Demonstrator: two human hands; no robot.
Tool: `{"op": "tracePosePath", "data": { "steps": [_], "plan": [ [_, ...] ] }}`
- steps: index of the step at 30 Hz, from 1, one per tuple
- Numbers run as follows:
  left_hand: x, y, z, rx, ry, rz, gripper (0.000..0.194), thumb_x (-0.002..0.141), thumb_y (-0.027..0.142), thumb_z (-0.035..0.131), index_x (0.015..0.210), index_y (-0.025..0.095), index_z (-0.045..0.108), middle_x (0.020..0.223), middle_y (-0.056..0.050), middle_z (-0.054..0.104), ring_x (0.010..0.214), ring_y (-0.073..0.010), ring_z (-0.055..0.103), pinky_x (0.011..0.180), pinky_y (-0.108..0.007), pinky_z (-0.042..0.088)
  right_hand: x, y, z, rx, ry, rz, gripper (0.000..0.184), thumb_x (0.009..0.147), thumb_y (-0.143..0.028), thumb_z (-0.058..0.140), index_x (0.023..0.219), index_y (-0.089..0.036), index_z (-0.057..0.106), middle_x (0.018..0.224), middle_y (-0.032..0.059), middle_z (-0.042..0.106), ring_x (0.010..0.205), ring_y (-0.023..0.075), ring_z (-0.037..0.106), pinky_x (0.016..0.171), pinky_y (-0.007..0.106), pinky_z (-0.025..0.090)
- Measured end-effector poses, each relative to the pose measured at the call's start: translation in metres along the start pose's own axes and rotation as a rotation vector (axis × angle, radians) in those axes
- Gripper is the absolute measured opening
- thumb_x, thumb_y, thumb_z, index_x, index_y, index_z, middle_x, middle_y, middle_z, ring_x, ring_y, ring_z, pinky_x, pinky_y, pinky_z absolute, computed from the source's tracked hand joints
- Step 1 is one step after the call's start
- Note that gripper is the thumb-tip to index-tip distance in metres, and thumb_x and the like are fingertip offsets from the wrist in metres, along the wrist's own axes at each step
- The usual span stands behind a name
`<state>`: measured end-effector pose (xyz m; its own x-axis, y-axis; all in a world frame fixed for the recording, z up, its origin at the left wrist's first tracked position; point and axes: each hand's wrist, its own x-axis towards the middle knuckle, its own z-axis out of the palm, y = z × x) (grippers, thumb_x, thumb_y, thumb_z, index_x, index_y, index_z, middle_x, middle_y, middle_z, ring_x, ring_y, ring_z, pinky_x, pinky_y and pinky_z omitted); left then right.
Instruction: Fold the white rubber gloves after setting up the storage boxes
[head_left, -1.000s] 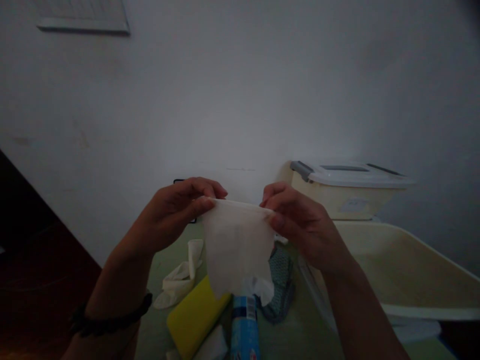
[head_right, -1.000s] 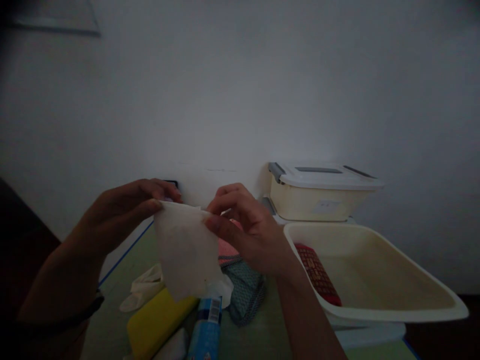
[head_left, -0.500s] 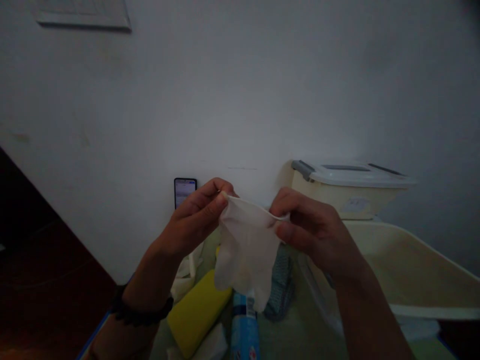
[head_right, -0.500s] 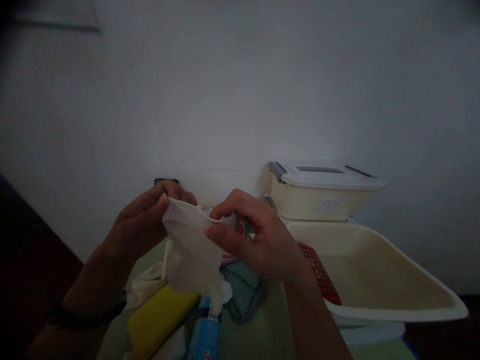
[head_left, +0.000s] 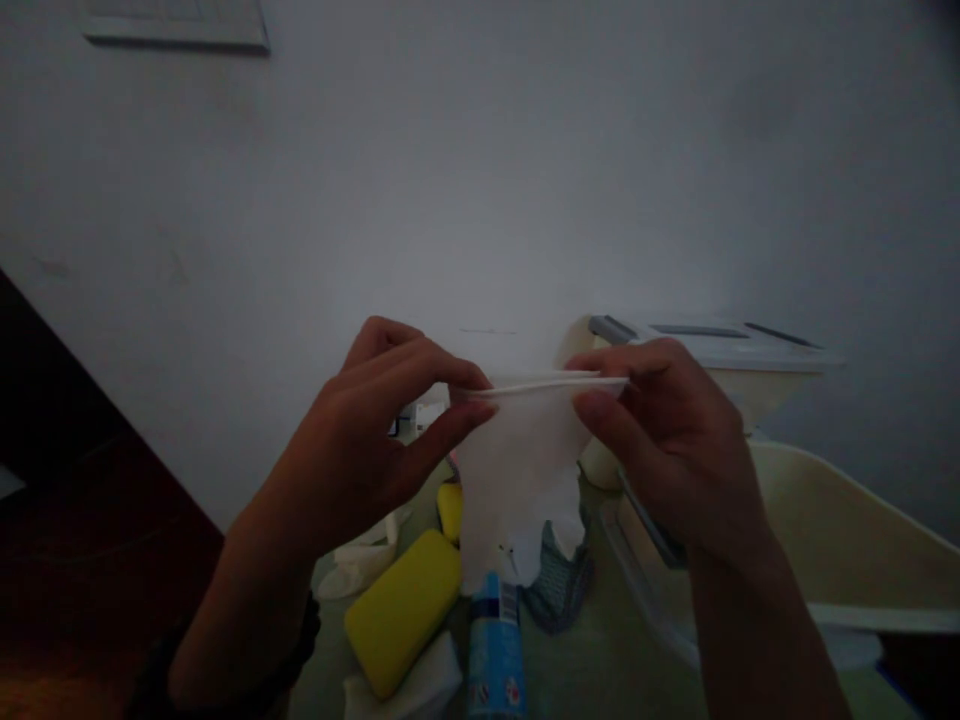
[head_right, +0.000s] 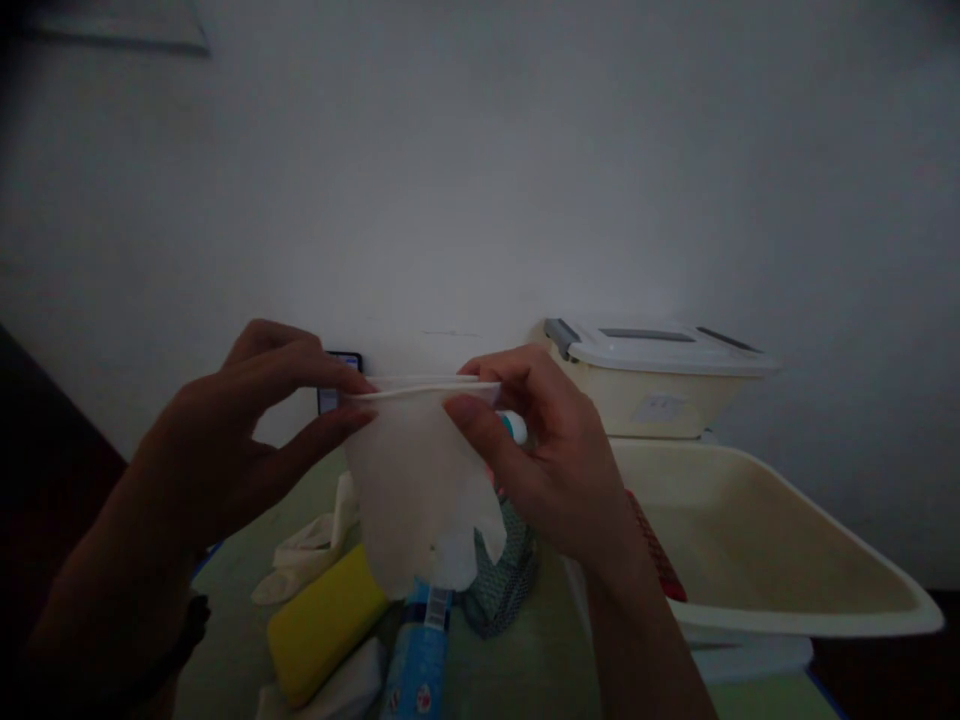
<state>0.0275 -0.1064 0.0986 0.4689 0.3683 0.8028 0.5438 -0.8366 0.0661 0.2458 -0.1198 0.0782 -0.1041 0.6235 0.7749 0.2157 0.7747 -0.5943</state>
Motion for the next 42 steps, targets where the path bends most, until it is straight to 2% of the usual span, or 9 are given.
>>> {"op": "tracePosePath", "data": {
  "steps": [3,7,13,18,22,27,32,37,42],
  "plan": [
    [0.000,0.002,0.003,0.067,0.055,0.019,0.009,0.085,0.026,0.064,0.084,0.018,0.060,0.075,-0.001,0.061,0.086,-0.0183,0.050,0.079,-0.030,0.044,-0.002,-0.001,0.003,-0.061,0.059,0.005,0.013,0.084,-0.019,0.066,0.088,-0.026,0.056,0.080,-0.0041,0.055,0.070,0.0088,0.054,0.062,0.020,0.045],
    [0.000,-0.005,0.008,0.068,-0.024,0.024,0.015,0.085,0.030,0.064,0.078,0.018,0.059,0.081,-0.003,0.064,0.092,-0.0214,0.050,0.086,-0.037,0.043,0.002,0.007,0.006,0.058,-0.027,0.125,0.012,0.082,-0.022,0.068,0.083,-0.024,0.056,0.073,-0.0047,0.055,0.067,0.0088,0.053,0.059,0.020,0.044],
    [0.000,-0.010,0.009,0.096,-0.036,0.002,0.023,0.085,0.031,0.061,0.068,0.017,0.060,0.110,-0.011,0.061,0.110,-0.0274,0.048,0.095,-0.044,0.041,0.004,0.009,0.004,0.105,-0.072,0.161,0.014,0.085,-0.024,0.062,0.073,-0.021,0.058,0.067,-0.0042,0.056,0.063,0.0084,0.051,0.056,0.019,0.042],
    [-0.001,-0.015,0.008,-0.036,-0.041,-0.067,0.016,0.087,0.029,0.060,0.076,0.016,0.061,0.088,-0.006,0.068,0.095,-0.0200,0.061,0.086,-0.034,0.048,0.005,0.009,0.005,-0.015,-0.017,0.159,0.015,0.084,-0.026,0.065,0.072,-0.020,0.058,0.067,-0.0043,0.057,0.063,0.0084,0.054,0.059,0.020,0.043],
    [-0.003,-0.020,0.007,-0.119,-0.045,-0.144,0.015,0.085,0.032,0.064,0.084,0.017,0.063,0.090,-0.005,0.070,0.085,-0.0166,0.065,0.078,-0.028,0.051,0.005,0.011,0.003,-0.065,-0.001,0.097,0.007,0.083,-0.025,0.067,0.078,-0.021,0.065,0.072,-0.0026,0.063,0.066,0.0101,0.057,0.060,0.023,0.045],
    [-0.004,-0.023,0.003,-0.198,-0.201,-0.065,0.012,0.088,0.027,0.060,0.080,0.019,0.065,0.099,-0.005,0.066,0.096,-0.0165,0.062,0.085,-0.028,0.050,0.004,0.009,0.001,-0.068,-0.077,0.078,0.013,0.085,-0.032,0.065,0.078,-0.022,0.070,0.065,-0.0021,0.063,0.057,0.0103,0.051,0.050,0.023,0.041],
    [-0.004,-0.018,0.001,-0.396,-0.144,-0.098,0.005,0.087,0.023,0.062,0.086,0.022,0.066,0.103,-0.005,0.063,0.101,-0.0180,0.061,0.087,-0.030,0.051,0.006,0.012,0.003,0.096,-0.121,0.181,0.023,0.084,-0.042,0.064,0.075,-0.021,0.065,0.057,-0.0045,0.049,0.050,0.0090,0.043,0.045,0.020,0.036],
    [-0.003,-0.008,-0.004,-0.644,-0.088,-0.028,0.008,0.085,0.029,0.065,0.078,0.025,0.065,0.079,-0.001,0.067,0.094,-0.0207,0.064,0.097,-0.041,0.048,0.004,0.018,0.003,0.429,-0.166,0.342,0.032,0.081,-0.052,0.063,0.071,-0.023,0.056,0.057,-0.0057,0.045,0.044,0.0085,0.038,0.038,0.020,0.030],
    [-0.004,-0.009,-0.007,-0.596,-0.093,-0.076,0.016,0.088,0.031,0.060,0.075,0.022,0.062,0.095,-0.006,0.062,0.096,-0.0224,0.062,0.085,-0.037,0.053,0.003,0.013,-0.002,0.373,-0.236,0.253,0.037,0.085,-0.054,0.056,0.069,-0.021,0.054,0.063,-0.0032,0.046,0.053,0.0104,0.043,0.046,0.022,0.038]
  ]
}}
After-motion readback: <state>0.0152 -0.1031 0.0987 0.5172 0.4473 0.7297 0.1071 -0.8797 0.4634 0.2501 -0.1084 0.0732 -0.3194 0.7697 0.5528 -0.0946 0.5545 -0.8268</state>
